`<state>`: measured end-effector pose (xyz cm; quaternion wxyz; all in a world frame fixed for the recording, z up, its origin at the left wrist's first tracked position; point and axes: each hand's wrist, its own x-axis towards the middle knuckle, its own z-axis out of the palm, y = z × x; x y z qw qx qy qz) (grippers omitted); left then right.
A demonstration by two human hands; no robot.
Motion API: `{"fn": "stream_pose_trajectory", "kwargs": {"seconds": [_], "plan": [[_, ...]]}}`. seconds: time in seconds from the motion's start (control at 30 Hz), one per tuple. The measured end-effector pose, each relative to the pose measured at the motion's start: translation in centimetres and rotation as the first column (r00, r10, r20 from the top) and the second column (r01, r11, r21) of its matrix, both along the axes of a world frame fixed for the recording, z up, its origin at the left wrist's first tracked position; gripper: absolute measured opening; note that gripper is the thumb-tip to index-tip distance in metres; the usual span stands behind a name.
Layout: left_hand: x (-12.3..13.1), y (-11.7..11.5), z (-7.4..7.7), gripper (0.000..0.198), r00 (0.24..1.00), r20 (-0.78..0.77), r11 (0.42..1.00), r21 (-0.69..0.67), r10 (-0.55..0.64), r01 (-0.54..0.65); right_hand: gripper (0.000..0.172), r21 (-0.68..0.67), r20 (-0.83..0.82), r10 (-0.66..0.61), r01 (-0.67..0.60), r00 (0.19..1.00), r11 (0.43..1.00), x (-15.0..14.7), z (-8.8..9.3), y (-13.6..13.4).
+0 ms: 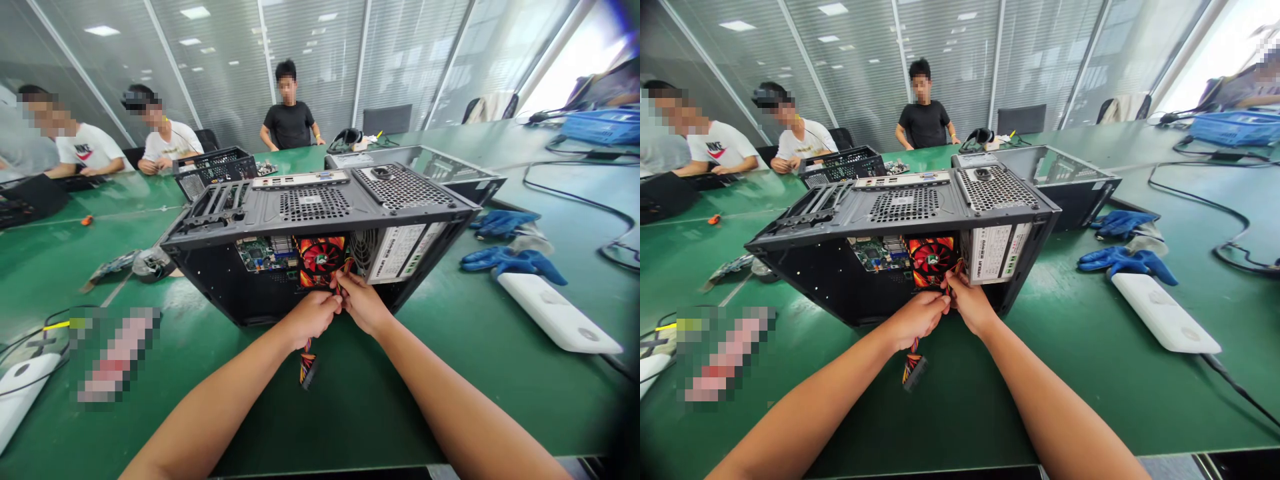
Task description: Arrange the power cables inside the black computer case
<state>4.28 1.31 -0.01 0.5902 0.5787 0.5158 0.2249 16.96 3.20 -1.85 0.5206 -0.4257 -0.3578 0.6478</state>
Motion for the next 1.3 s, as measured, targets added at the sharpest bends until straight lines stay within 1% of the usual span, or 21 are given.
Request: {"fn": "stream_pose_trajectory", "kwargs": {"seconds": [0.03, 0.07, 0.13, 0.17, 0.2, 0.27, 0.33, 0.37, 0.43, 0.5, 0.53, 0.6, 0.67, 0.73, 0.83, 0.9, 1.0, 1.07, 1.13, 1.23, 1.3], "plan": [[0.0, 0.0, -0.2, 0.026, 0.993, -0.116, 0.989, 0.15, 0.001, 0.016, 0.044, 0.007, -0.001, -0.004, 0.004, 1.0, 1.0, 0.0, -0.1, 0.0], [0.0, 0.0, -0.3, 0.024, 0.973, -0.228, 0.953, 0.298, 0.018, 0.053, 0.043, 0.019, 0.002, -0.011, 0.011, 1.0, 1.0, 0.0, -0.1, 0.1], [-0.1, -0.1, -0.5, 0.021, 0.912, -0.401, 0.855, 0.5, 0.084, 0.141, 0.042, 0.044, 0.015, -0.033, 0.032, 0.999, 0.999, -0.1, -0.3, 0.1], [-0.1, -0.2, -0.6, 0.021, 0.882, -0.456, 0.823, 0.542, 0.119, 0.169, 0.042, 0.053, 0.023, -0.043, 0.042, 0.999, 0.998, -0.1, -0.3, 0.1], [-0.1, -0.2, -0.7, 0.022, 0.859, -0.491, 0.811, 0.556, 0.144, 0.182, 0.042, 0.059, 0.031, -0.052, 0.05, 0.998, 0.997, -0.2, -0.4, 0.1], [0.0, -0.2, -0.7, 0.022, 0.854, -0.501, 0.816, 0.547, 0.141, 0.186, 0.042, 0.06, 0.046, -0.066, 0.063, 0.997, 0.996, -0.3, -0.4, 0.1], [0.1, -0.1, -0.5, 0.022, 0.909, -0.411, 0.867, 0.474, 0.067, 0.151, 0.043, 0.048, 0.048, -0.075, 0.073, 0.996, 0.996, -0.3, -0.4, 0.1], [0.2, -0.1, -0.3, 0.024, 0.946, -0.324, 0.916, 0.385, 0.018, 0.115, 0.043, 0.041, 0.044, -0.074, 0.073, 0.996, 0.997, -0.4, -0.4, 0.1], [0.1, 0.0, 0.1, 0.028, 0.996, -0.084, 0.993, 0.104, -0.04, 0.048, 0.045, 0.032, 0.032, -0.06, 0.059, 0.998, 0.998, -0.4, -0.3, 0.0], [-0.1, 0.1, 0.6, 0.03, 0.988, 0.151, 0.983, -0.177, -0.015, 0.042, 0.045, 0.031, 0.029, -0.037, 0.036, 0.999, 0.999, -0.3, -0.1, 0.0], [-0.3, 0.1, 0.8, 0.03, 0.971, 0.237, 0.962, -0.266, 0.006, 0.059, 0.045, 0.031, 0.029, -0.026, 0.025, 0.999, 0.999, -0.3, -0.1, -0.1], [-0.6, 0.1, 1.0, 0.031, 0.94, 0.339, 0.929, -0.359, 0.036, 0.093, 0.045, 0.027, 0.023, -0.009, 0.008, 1.0, 1.0, -0.2, 0.0, -0.1], [-0.7, 0.2, 1.0, 0.031, 0.927, 0.373, 0.922, -0.371, 0.041, 0.109, 0.044, 0.027, 0.019, -0.002, 0.001, 1.0, 1.0, -0.2, 0.1, -0.1], [-0.6, 0.2, 0.7, 0.032, 0.941, 0.337, 0.948, -0.307, 0.03, 0.08, 0.044, 0.031, 0.023, -0.001, 0.001, 1.0, 1.0, -0.2, 0.0, -0.1], [-0.3, 0.2, 0.0, 0.032, 0.993, 0.118, 0.997, -0.072, 0.024, -0.016, 0.044, 0.036, 0.025, -0.022, 0.021, 0.999, 0.999, -0.3, -0.4, 0.1], [-0.1, 0.1, -0.3, 0.03, 0.998, -0.049, 0.996, 0.085, 0.037, -0.033, 0.043, 0.041, 0.027, -0.048, 0.047, 0.998, 0.998, -0.3, -0.7, 0.2], [0.2, 0.0, -0.4, 0.026, 0.987, -0.153, 0.984, 0.177, 0.045, -0.017, 0.042, 0.054, 0.041, -0.076, 0.073, 0.996, 0.996, -0.3, -1.0, 0.3], [0.2, -0.1, -0.2, 0.027, 0.995, -0.094, 0.992, 0.119, 0.042, -0.031, 0.042, 0.053, 0.045, -0.076, 0.073, 0.996, 0.996, -0.3, -0.9, 0.3], [0.2, -0.1, 0.0, 0.029, 0.996, 0.075, 0.997, -0.061, 0.042, -0.038, 0.043, 0.045, 0.043, -0.067, 0.065, 0.997, 0.997, -0.4, -0.7, 0.2], [-0.2, 0.1, 0.4, 0.029, 0.932, 0.352, 0.931, -0.361, 0.086, 0.05, 0.044, 0.029, 0.011, -0.042, 0.042, 0.999, 0.999, -0.3, -0.3, 0.0], [-0.6, 0.3, 0.6, 0.03, 0.889, 0.445, 0.873, -0.469, 0.107, 0.13, 0.043, 0.019, -0.028, -0.027, 0.027, 0.999, 0.999, -0.2, 0.0, 0.0]]}}
